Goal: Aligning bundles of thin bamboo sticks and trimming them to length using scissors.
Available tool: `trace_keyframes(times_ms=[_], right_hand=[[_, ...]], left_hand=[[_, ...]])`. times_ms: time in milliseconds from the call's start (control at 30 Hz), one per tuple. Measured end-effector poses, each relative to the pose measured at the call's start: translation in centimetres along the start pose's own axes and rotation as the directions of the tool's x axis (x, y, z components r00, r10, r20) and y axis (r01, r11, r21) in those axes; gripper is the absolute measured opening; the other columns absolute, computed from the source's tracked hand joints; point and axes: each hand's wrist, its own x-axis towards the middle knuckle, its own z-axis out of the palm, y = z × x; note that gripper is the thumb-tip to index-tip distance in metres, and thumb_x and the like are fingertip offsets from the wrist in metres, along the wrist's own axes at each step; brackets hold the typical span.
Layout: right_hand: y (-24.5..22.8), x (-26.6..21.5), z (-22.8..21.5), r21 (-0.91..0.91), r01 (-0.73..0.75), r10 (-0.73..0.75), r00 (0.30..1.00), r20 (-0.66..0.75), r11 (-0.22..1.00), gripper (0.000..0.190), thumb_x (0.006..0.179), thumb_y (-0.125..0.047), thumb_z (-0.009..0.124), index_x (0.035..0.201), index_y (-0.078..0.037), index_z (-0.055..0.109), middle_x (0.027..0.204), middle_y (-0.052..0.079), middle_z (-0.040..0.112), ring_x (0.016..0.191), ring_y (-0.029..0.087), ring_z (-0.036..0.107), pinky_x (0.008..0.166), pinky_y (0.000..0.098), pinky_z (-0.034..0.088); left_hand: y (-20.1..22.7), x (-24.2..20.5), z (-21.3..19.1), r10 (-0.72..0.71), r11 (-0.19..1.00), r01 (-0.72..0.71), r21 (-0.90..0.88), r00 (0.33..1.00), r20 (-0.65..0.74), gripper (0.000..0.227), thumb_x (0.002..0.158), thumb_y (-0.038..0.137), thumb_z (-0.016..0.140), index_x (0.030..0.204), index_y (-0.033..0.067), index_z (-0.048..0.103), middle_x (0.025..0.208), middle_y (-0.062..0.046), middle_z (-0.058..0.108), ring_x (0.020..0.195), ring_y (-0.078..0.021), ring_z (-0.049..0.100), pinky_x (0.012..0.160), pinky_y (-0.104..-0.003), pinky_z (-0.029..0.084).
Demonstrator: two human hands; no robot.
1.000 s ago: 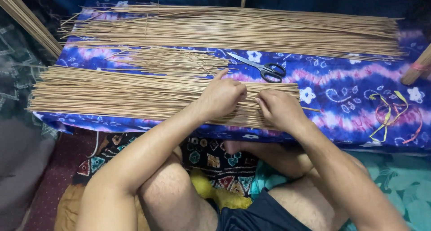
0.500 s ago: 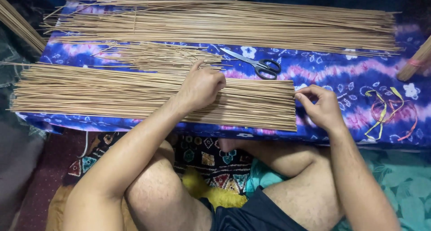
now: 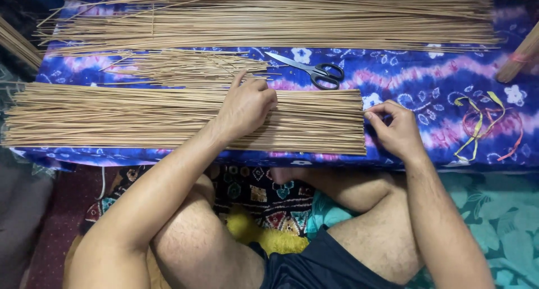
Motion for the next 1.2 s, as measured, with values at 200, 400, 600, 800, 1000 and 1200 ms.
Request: trace_keyframes(times_ms=[200, 400, 600, 800, 1000, 1200], right_hand=[[0.1, -0.1, 0.4, -0.007, 0.020, -0.021, 0.999, -0.029, 1.000, 0.005, 0.096, -0.005, 0.077, 0.101, -0.005, 0.078, 0.080, 0.013, 0.068, 0.080, 0.026, 0.067, 0.066, 0.0331, 0.052], [0.3, -0.3, 0.8, -0.066, 0.066, -0.071, 0.995, -0.074, 0.996, 0.007, 0.094, -0.008, 0.081, 0.101, -0.009, 0.080, 0.082, 0.011, 0.069, 0.080, 0.027, 0.069, 0.066, 0.0341, 0.053], [0.5, -0.6, 0.7, -0.191, 0.115, -0.143, 0.980, -0.140, 0.975, 0.018, 0.100, -0.011, 0.076, 0.118, -0.011, 0.080, 0.101, 0.009, 0.073, 0.094, 0.027, 0.069, 0.080, 0.0355, 0.055], [-4.7, -1.4, 1.2, -0.248, 0.071, -0.033, 0.988, 0.154, 0.966, 0.086, 0.096, -0.039, 0.067, 0.147, 0.024, 0.040, 0.152, 0.045, 0.039, 0.146, 0.063, 0.025, 0.122, 0.0679, 0.016], [-3.5, -1.2, 2.1, -0.294, -0.024, 0.103, 0.961, 0.255, 0.955, 0.102, 0.093, -0.055, 0.063, 0.159, 0.013, 0.024, 0.165, 0.034, 0.023, 0.155, 0.053, 0.011, 0.123, 0.0649, 0.009], [-3.3, -1.0, 2.0, -0.291, -0.035, 0.114, 0.959, 0.261, 0.956, 0.100, 0.095, -0.052, 0.061, 0.160, 0.013, 0.021, 0.165, 0.036, 0.021, 0.154, 0.053, 0.010, 0.123, 0.0651, 0.009]], left_hand=[[-0.8, 0.1, 1.8, 0.018, 0.999, -0.016, 0.042, 0.998, -0.055, 0.014, 0.090, 0.032, 0.078, 0.090, 0.0199, 0.071, 0.091, -0.003, 0.067, 0.101, -0.0245, 0.069, 0.115, -0.061, 0.033], [-0.5, -0.2, 1.4, 0.016, 0.999, -0.015, 0.036, 0.999, -0.047, 0.019, 0.086, 0.031, 0.082, 0.095, 0.0194, 0.069, 0.094, -0.002, 0.066, 0.105, -0.0242, 0.068, 0.116, -0.060, 0.034], [-0.8, -0.3, 1.5, 0.036, 0.999, -0.037, -0.025, 0.998, -0.046, 0.030, 0.089, 0.034, 0.079, 0.109, 0.0176, 0.066, 0.108, -0.004, 0.061, 0.110, -0.0272, 0.064, 0.112, -0.058, 0.040], [0.1, -0.9, 0.2, 0.052, 0.992, -0.039, -0.119, 0.992, 0.112, 0.065, 0.100, 0.045, 0.060, 0.150, 0.0052, 0.046, 0.153, -0.021, 0.045, 0.145, -0.0392, 0.042, 0.117, -0.062, 0.033], [1.0, -1.2, -0.5, 0.017, 0.995, 0.008, -0.097, 0.968, 0.249, 0.074, 0.104, 0.051, 0.048, 0.156, -0.0005, 0.037, 0.162, -0.023, 0.035, 0.151, -0.0405, 0.033, 0.120, -0.064, 0.027], [1.0, -1.1, -0.6, 0.005, 0.993, 0.023, -0.117, 0.972, 0.236, 0.074, 0.104, 0.052, 0.047, 0.155, 0.0000, 0.038, 0.162, -0.023, 0.036, 0.151, -0.0400, 0.034, 0.120, -0.064, 0.028]])
